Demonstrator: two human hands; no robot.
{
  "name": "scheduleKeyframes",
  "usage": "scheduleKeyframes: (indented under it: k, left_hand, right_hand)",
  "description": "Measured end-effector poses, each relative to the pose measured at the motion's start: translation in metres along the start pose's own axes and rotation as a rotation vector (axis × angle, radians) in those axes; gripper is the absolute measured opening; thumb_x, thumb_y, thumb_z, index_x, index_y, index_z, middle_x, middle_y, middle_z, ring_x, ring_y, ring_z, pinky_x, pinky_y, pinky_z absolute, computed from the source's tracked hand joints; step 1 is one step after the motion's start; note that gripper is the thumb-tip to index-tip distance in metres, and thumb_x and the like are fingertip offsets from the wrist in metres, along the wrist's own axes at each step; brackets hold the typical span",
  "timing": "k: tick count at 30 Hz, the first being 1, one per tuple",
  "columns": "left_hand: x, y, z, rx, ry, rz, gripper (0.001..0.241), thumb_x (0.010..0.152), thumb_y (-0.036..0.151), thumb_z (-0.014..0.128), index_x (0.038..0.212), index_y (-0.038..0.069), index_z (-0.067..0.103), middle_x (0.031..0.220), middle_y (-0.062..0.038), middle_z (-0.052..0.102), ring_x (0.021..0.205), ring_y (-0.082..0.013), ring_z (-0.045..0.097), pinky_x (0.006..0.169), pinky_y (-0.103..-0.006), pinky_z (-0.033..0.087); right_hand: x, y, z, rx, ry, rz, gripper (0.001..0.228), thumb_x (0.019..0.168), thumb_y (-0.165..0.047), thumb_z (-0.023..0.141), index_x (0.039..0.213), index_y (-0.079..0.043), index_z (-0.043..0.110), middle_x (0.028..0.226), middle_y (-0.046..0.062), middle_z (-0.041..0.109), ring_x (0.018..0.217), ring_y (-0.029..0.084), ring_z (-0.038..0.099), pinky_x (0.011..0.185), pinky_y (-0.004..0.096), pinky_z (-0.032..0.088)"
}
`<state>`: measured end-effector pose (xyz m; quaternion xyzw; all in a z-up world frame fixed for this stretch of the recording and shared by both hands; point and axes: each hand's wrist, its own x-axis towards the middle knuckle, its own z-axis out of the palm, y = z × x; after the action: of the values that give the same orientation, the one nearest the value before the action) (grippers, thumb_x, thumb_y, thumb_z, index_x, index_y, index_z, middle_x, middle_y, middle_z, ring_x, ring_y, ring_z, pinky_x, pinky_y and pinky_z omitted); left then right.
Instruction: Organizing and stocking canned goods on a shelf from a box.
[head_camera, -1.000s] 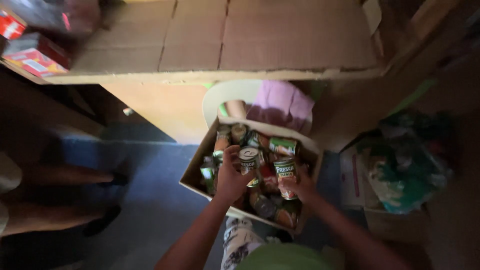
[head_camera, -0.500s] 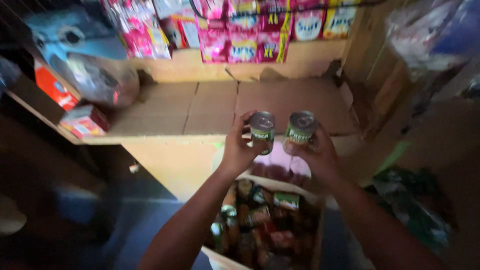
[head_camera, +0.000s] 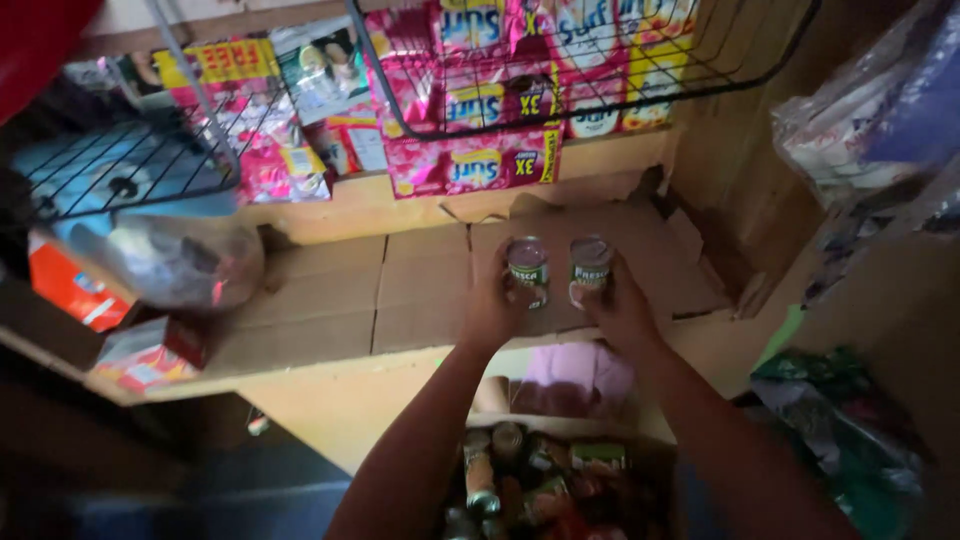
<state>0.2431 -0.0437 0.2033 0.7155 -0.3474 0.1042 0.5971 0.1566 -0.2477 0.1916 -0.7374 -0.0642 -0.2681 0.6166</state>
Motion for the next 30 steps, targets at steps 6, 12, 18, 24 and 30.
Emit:
scheduleKeyframes:
  k: [6,12,18,24,30]
  left_hand:
    - [0.000,-0.003,-0.001,0.179,0.055,-0.052,0.072,0.077,0.010,0.079,0.142,0.007,0.050,0.112,-0.013,0.068,0.089,-0.0222,0.070,0.074,-0.0355,0.057]
    - [0.005,-0.004,-0.001,0.202,0.016,-0.104,0.059,0.082,0.015,0.077,0.136,0.010,0.056,0.106,-0.016,0.069,0.090,-0.0304,0.069,0.077,-0.0433,0.056]
    - [0.002,0.014,-0.002,0.231,0.033,-0.185,0.058,0.068,0.024,0.083,0.120,0.015,0.058,0.109,-0.010,0.074,0.100,-0.0320,0.073,0.080,-0.0461,0.057]
    - [-0.001,0.011,-0.002,0.236,0.037,-0.127,0.060,0.074,0.030,0.082,0.126,0.015,0.055,0.116,-0.012,0.072,0.102,-0.0356,0.072,0.080,-0.0492,0.057]
    - [0.000,0.028,-0.005,0.356,0.030,-0.209,0.061,0.073,0.032,0.084,0.125,0.016,0.057,0.117,-0.014,0.070,0.099,-0.0410,0.070,0.079,-0.0536,0.055]
  right_hand:
    - [0.003,0.013,-0.001,-0.052,-0.026,-0.044,0.073,0.082,-0.009,0.076,0.145,-0.004,0.040,0.125,0.008,0.057,0.114,0.019,0.059,0.095,0.036,0.052]
    - [0.022,0.019,-0.008,0.033,0.199,0.152,0.053,0.089,-0.011,0.074,0.135,-0.001,0.051,0.116,0.010,0.062,0.102,0.020,0.062,0.083,0.038,0.055]
    - [0.050,-0.048,0.016,0.138,0.151,-0.113,0.055,0.092,-0.014,0.080,0.138,-0.005,0.052,0.126,0.006,0.065,0.113,0.014,0.065,0.096,0.029,0.056]
    - [0.061,-0.023,0.040,-0.027,0.048,-0.102,0.077,0.084,-0.014,0.084,0.148,-0.003,0.044,0.123,0.006,0.067,0.111,0.013,0.066,0.094,0.029,0.056]
    - [0.053,-0.067,0.059,-0.291,0.087,0.022,0.074,0.085,-0.022,0.082,0.147,-0.007,0.046,0.118,0.006,0.072,0.102,0.013,0.069,0.085,0.030,0.058]
